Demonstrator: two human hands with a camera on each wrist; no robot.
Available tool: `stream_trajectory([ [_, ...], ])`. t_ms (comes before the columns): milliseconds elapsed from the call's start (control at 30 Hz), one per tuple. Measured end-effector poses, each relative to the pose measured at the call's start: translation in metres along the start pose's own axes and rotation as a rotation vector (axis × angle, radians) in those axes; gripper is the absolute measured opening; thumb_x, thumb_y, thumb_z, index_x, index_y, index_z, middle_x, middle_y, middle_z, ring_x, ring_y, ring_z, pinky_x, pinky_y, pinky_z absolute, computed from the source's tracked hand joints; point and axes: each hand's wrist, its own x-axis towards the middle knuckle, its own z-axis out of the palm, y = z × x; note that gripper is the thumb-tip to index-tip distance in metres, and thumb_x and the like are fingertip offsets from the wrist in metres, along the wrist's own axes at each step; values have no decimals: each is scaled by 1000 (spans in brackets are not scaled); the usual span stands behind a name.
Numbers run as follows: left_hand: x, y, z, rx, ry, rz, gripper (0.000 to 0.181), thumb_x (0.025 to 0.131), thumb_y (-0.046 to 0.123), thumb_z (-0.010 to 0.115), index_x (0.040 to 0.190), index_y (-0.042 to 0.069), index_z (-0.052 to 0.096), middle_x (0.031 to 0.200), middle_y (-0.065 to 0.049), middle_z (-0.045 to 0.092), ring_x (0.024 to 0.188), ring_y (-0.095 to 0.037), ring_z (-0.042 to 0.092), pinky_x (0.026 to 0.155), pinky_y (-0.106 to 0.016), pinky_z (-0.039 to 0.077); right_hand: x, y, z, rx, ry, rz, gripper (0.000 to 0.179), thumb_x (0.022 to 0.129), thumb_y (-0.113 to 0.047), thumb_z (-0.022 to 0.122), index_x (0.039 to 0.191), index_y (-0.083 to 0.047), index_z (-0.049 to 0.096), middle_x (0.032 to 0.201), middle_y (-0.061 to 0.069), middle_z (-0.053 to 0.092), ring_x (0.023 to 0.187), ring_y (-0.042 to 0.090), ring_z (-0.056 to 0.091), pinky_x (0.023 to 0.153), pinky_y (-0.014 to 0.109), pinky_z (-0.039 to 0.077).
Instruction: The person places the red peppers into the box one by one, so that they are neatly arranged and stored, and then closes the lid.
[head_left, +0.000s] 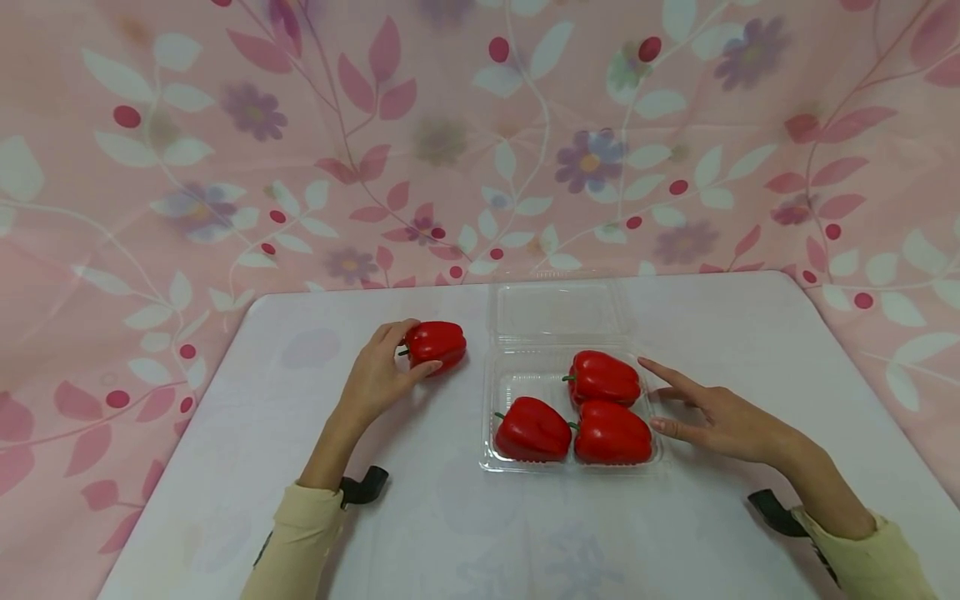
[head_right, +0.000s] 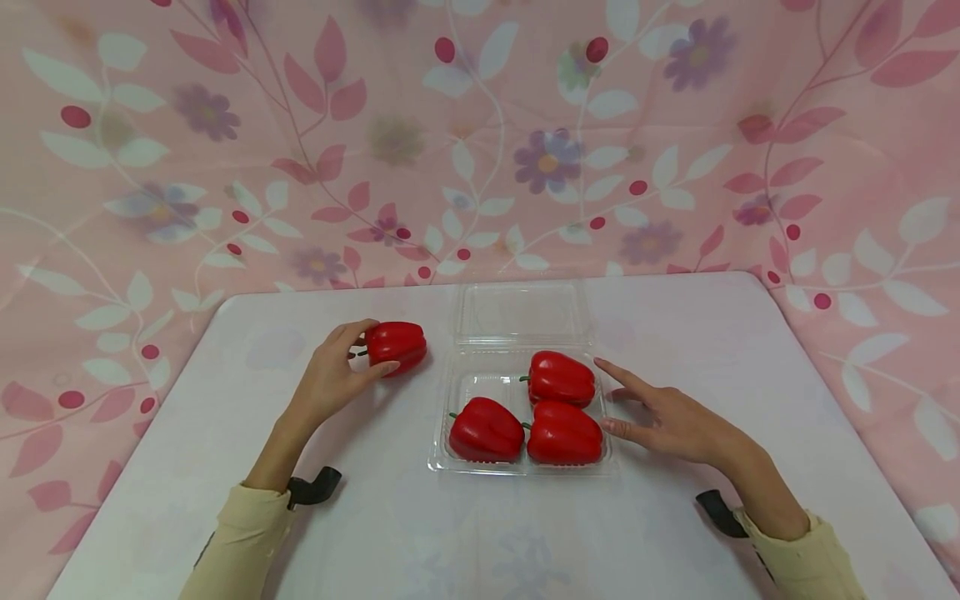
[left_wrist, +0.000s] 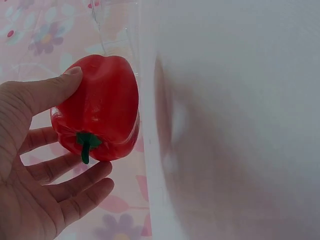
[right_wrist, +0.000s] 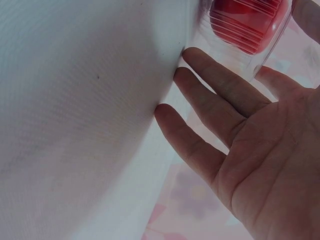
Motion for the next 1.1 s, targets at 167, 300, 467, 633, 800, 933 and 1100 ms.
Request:
stream_trajectory([
  [167,-1,3,-2,-1,12,15,68,81,35,82,138,14,52,134,-11,53,118,-30,53,89,-49,54,0,-1,0,5,-1,-2,85,89,-45,68,158,-32,20,130,16,61,119,45,55,82,72,45],
  [300,-2,7,-4,-7,44,46,68,81,36,82,138,13,53,133,-11,54,117,-29,54,88,-49,54,0,-1,0,10,3,-9,84,89,-44,68,157,-31,21,130,15,61,119,44,55,83,72,45],
  [467,-2,13,-5,-29,84,82,68,80,37,82,137,12,54,131,-10,55,112,-27,57,84,-46,56,0,0,0,9,7,-14,84,89,-45,68,157,-31,21,130,15,61,119,44,55,83,72,45],
  [633,-2,20,-5,-63,97,112,68,80,38,83,137,12,54,131,-8,55,110,-25,57,83,-44,57,0,0,0,11,7,-13,84,89,-45,68,157,-33,21,130,15,61,119,44,55,83,72,45],
  [800,-2,28,-4,-74,104,148,68,80,37,83,136,12,55,130,-7,56,110,-23,57,83,-44,57,-1,0,0,15,7,-14,84,89,-45,68,157,-34,21,131,14,61,120,43,55,83,72,45],
  [933,-3,35,-4,-85,102,172,68,79,36,83,136,13,55,129,-6,57,110,-22,57,82,-44,57,0,0,0,14,9,-19,84,89,-45,69,157,-34,21,130,14,61,120,43,55,83,72,45],
  [1100,-3,42,-2,-100,88,196,67,80,35,83,137,13,55,130,-5,57,112,-21,56,84,-44,56,0,0,-1,15,9,-18,85,88,-45,69,157,-32,21,130,14,61,119,43,55,83,72,45],
])
